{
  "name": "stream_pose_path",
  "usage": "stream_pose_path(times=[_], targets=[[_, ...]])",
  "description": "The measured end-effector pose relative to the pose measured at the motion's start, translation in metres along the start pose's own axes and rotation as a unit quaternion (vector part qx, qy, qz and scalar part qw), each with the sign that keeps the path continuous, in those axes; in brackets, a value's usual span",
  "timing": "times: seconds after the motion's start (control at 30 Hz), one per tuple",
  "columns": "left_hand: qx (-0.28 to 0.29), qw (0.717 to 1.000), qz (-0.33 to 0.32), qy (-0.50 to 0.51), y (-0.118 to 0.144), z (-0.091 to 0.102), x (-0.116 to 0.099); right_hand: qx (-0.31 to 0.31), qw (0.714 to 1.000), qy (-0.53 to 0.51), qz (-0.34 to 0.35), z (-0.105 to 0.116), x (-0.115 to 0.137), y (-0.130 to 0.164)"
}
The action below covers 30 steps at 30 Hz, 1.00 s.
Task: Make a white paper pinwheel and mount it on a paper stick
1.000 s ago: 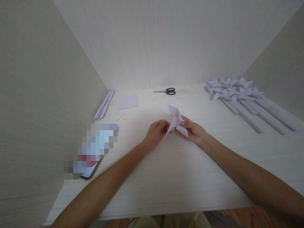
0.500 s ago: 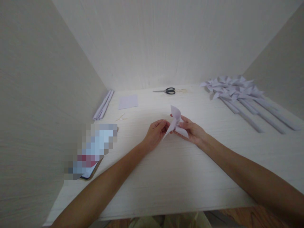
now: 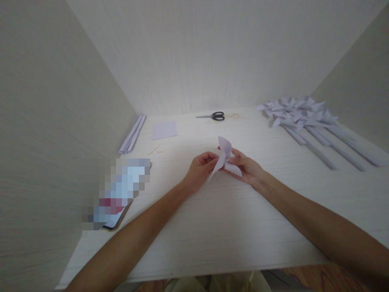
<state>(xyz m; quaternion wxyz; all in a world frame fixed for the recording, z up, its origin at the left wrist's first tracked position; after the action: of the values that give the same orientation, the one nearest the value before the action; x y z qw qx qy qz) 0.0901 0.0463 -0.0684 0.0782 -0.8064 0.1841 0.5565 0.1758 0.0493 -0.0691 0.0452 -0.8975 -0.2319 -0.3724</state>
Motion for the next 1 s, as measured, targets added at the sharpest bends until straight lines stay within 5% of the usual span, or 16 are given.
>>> stream_pose_path(times=[1.0], targets=[[-0.008,0.997,-0.004,-0.078,-0.0022,0.0057,0.0051,0.025,1.0,0.002,0.018,0.0032,0.0025,-0.0016]])
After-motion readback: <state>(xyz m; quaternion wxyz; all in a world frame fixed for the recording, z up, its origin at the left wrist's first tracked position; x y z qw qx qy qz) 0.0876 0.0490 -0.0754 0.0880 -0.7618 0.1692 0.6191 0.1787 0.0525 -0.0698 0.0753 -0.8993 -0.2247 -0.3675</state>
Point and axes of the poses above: each hand's wrist, its own y-axis away from the middle knuckle, its own z-axis out of the back of the hand, x = y × z, the point moved 7 cm from there along -y, towards the middle knuckle, and after that the axes turned 6 degrees about -y, right-handed, at the moved point
